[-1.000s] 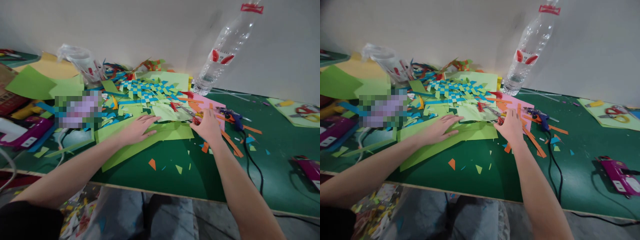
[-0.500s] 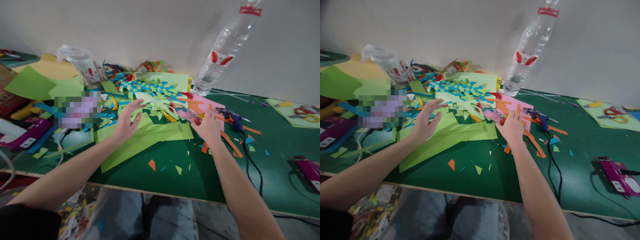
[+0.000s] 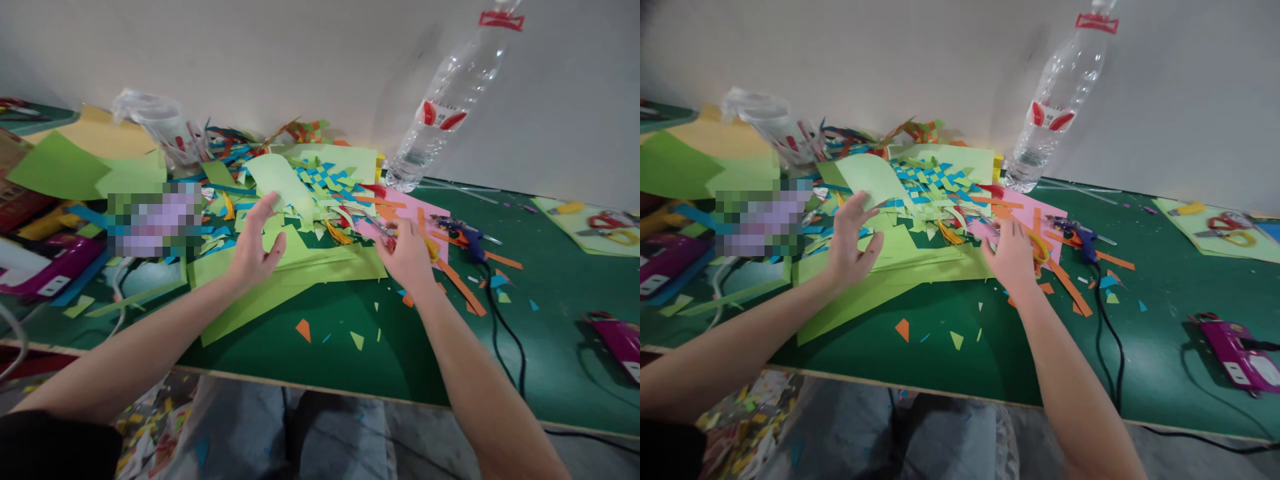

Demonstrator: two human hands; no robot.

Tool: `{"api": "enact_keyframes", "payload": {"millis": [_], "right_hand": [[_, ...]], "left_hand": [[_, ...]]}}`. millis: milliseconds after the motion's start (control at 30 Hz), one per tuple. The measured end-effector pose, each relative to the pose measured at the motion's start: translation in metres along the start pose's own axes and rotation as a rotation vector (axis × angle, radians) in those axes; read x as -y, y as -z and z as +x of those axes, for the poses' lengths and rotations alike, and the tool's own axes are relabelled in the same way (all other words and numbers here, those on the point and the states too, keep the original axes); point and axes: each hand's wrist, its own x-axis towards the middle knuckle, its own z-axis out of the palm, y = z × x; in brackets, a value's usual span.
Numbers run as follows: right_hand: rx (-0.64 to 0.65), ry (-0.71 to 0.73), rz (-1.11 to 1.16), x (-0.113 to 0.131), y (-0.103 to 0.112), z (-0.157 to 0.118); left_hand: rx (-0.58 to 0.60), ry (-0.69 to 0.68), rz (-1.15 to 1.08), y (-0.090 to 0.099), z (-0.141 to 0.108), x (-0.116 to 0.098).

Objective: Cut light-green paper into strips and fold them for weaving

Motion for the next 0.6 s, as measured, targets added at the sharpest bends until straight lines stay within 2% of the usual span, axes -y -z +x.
{"api": "enact_keyframes", "payload": {"millis": [100,233,300,400,500,600], "right_hand": [[0.124,0.163,0.216,0.018,-0.004,-0.007],[0.223,0.356,0.146,0.036,-0.013,-0.016],[0.236,0.365,0.09,0.038,-0.016,-0.018],[0.195,0.301,0.064,0.037,-0.017,-0.018],[0.163,0.275,0.08,0.036,-0.014,-0.018],[0.195,0.299,0.077,0.036,-0.012,-0.018]], "left_hand": [[0.008,-0.013,-0.051,-0.002,-0.002,-0.001],[0.01,-0.089,-0.062,-0.001,-0.004,0.0],[0.018,-0.154,-0.013,0.0,-0.005,0.0],[0.055,-0.253,0.049,0.001,-0.006,-0.002],[0.086,-0.343,0.014,0.001,-0.005,-0.007],[0.079,-0.379,-0.002,0.001,-0.004,-0.012]]}}
